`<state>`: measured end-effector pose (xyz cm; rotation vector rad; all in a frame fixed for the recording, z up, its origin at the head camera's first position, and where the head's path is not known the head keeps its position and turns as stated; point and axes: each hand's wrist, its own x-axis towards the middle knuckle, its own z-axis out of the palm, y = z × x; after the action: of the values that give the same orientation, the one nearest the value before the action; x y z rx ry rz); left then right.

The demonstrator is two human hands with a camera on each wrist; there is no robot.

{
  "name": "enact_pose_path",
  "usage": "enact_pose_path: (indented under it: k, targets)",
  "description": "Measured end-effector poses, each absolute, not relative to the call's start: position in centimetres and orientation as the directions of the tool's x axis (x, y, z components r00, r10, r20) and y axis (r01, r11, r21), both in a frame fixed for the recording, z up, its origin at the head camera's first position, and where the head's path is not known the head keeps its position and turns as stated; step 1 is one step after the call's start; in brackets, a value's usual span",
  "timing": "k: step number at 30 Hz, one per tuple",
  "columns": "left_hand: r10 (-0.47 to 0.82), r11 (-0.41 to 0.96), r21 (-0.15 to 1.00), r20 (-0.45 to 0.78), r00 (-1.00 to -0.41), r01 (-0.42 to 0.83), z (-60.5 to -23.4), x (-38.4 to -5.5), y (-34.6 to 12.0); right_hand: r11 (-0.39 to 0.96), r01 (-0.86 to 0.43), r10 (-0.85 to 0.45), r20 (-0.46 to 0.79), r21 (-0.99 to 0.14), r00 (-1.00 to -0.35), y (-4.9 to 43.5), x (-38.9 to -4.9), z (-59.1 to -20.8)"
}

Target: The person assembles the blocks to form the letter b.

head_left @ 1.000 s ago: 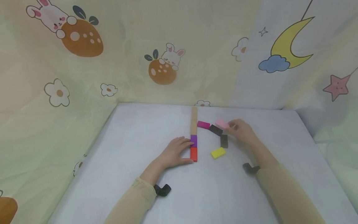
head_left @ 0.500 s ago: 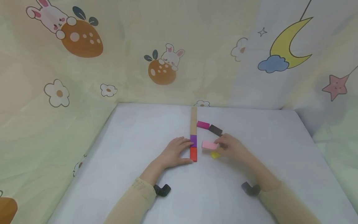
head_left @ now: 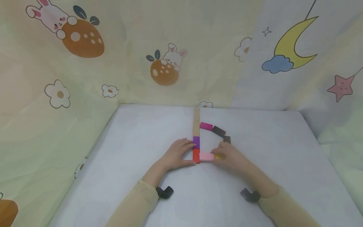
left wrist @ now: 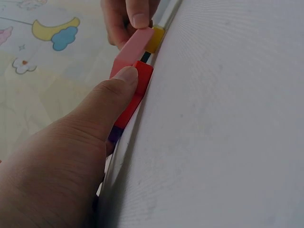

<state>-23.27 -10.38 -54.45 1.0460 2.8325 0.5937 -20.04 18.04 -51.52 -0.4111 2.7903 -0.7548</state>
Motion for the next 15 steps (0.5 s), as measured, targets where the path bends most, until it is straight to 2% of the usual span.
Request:
enact_pose_path:
  k: [15]
  targets:
    - [0.638,0.691,0.390,0.067,-0.767,0.609,-54.46,-23.22,-10.46,0.853,-0.261,-0.345,-0.114,-0.452,-0.932,18.08,-19.74,-51.27]
